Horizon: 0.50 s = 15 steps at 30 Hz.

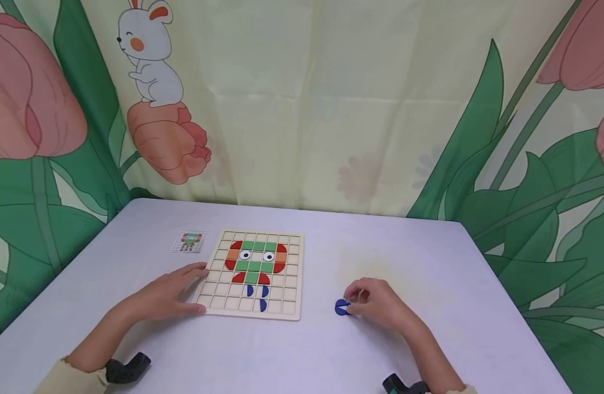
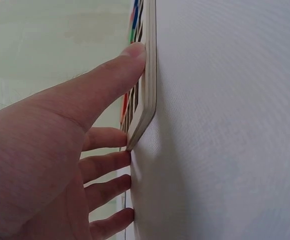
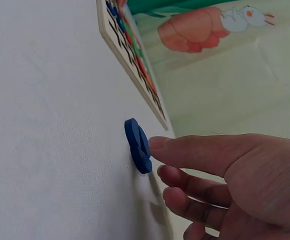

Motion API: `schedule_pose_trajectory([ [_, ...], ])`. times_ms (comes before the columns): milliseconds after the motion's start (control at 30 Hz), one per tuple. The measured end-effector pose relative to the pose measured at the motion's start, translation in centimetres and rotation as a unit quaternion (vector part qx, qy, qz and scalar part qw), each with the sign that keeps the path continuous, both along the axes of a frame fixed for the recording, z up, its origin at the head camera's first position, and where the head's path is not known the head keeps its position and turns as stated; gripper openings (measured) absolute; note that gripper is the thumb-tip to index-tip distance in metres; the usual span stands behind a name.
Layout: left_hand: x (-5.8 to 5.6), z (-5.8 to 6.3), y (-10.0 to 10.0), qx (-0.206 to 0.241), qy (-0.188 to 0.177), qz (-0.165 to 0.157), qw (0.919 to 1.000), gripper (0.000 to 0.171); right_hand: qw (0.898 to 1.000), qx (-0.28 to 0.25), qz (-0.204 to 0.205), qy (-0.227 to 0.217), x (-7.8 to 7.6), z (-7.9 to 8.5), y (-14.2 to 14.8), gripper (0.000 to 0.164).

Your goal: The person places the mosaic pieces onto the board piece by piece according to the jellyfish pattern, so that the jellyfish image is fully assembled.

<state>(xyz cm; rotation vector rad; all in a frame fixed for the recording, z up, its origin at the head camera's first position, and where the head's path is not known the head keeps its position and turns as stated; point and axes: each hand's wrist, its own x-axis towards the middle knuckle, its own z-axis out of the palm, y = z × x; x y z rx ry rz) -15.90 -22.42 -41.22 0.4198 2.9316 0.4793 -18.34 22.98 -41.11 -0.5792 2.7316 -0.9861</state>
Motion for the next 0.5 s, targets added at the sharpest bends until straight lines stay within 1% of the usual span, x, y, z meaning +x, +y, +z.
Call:
schedule_pose_trajectory([
  [67, 0.03, -0.01, -0.01, -0.002, 0.002, 0.001, 1.0, 0.087, 1.0, 0.004, -0.001, -0.011, -0.07, -0.06, 0.06, 0.02],
  [167, 0.06, 0.04, -0.01, -0.002, 0.003, 0.0, 1.0, 0.087, 1.0, 0.014, -0.014, -0.014, -0.15, -0.32, 0.04, 0.022],
  [433, 0.05, -0.02, 0.01, -0.002, -0.003, 0.005, 1.0, 0.089, 1.0, 0.006, -0.009, 0.0, 0.08, -0.47, -0.22, 0.022],
  [500, 0.09, -0.03, 0.0, -0.001, -0.003, 0.006, 1.0, 0.088, 1.0, 0.011, -0.01, 0.007, 0.12, -0.5, -0.51, 0.02],
])
